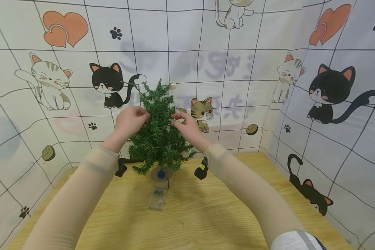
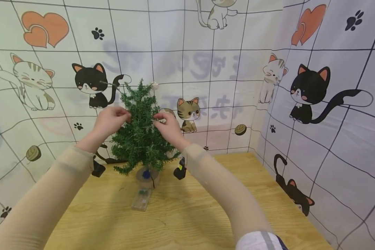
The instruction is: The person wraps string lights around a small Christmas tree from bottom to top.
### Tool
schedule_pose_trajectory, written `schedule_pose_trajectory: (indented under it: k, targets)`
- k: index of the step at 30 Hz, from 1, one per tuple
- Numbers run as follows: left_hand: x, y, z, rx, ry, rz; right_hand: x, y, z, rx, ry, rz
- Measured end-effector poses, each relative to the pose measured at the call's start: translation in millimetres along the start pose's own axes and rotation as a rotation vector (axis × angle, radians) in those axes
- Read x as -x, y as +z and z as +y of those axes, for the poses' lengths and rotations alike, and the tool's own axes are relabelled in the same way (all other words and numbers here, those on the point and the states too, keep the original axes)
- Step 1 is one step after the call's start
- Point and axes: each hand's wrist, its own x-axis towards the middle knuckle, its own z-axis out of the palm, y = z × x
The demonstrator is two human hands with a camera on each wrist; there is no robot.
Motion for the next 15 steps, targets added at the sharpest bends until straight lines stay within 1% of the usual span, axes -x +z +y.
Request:
schedule_pose_trajectory:
  k: [4, 11, 13, 15]
  targets:
    - [0.5, 1.6, -1.1, 0.010, -0.020, 0.017, -0.2, 0.3, 2.3, -0.005, -0.007, 0.003]
    - [4.8, 6.9, -3.2, -0.036, -0.053, -0.012, 0.6, 0.8, 3.4, 0.001, -0.012, -0.001]
    - [5.3, 10.2, -6.1, -0.055, -0.050, -0.001, 0.9, 1.2, 4.1, 0.001, -0.014, 0.000]
    - [5.8, 14.0, -8.4, -0.089, -0.033, 0.016, 1.3, 1.5, 4.9, 0.001, -0.015, 0.005]
